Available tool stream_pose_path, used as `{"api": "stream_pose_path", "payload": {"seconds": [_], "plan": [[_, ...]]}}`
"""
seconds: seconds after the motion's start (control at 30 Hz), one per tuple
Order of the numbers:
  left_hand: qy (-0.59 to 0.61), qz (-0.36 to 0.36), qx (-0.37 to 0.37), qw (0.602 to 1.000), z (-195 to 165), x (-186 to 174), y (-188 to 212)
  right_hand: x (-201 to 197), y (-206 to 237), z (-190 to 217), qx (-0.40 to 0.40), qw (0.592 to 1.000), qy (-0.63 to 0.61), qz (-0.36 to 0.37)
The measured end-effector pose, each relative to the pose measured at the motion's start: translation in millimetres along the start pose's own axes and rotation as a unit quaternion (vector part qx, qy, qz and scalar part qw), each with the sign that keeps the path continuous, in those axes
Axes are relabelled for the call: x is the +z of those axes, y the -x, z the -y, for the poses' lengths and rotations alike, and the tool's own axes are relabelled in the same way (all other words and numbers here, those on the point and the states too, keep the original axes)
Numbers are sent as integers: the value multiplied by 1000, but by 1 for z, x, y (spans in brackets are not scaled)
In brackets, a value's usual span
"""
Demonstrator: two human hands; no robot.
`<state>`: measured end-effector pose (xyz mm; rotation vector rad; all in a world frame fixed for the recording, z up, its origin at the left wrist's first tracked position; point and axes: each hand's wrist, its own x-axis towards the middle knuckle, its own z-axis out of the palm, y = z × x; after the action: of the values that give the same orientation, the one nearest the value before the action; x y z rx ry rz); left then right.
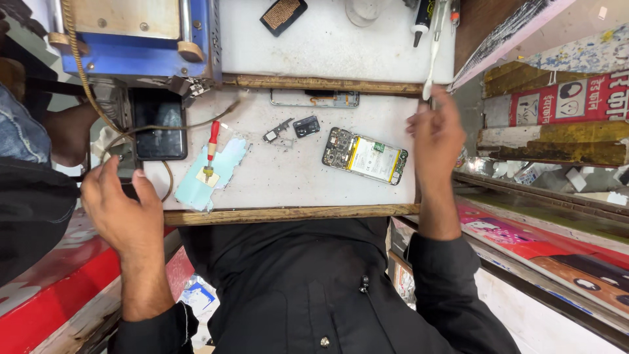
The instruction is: The person works on a disassembled smartphone on a workbench. They use a cotton swab to clean the motherboard area, then use their fingers to press and adjust small components and connectors on the circuit board. The person removes the battery, places it aside, and continues to manipulate the internal parts of the phone.
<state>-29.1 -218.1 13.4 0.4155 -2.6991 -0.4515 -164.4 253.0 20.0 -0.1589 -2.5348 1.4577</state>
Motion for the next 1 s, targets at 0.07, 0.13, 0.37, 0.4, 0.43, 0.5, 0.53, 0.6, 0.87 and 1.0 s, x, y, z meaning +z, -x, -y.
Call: {"api": "stream_pose_path", "payload": {"seconds": [0.07,0.13,0.37,0.4,0.43,0.5,0.53,0.6,0.87,1.0], "plan": [[32,13,41,999,-15,-1,0,2,18,11,-128,982,118,79],[62,37,70,995,-37,-1,4,4,35,25,-197,953,178,145],[181,146,131,964,-130,34,9,16,52,70,-169,910,293,241],[193,161,136,958,-140,37,10,15,52,73,-166,910,294,243],[198,162,145,956,-148,40,11,14,52,74,-162,910,295,242],[206,160,169,950,-162,47,11,12,49,74,-165,910,299,236],[219,168,166,947,-168,50,11,12,47,72,-171,909,300,233],[243,188,155,939,-179,55,15,10,44,67,-148,917,282,241],[401,343,29,849,-205,63,7,3,43,38,59,955,-82,278],[529,319,-18,786,-213,53,-3,18,65,38,183,888,-351,235]]}}
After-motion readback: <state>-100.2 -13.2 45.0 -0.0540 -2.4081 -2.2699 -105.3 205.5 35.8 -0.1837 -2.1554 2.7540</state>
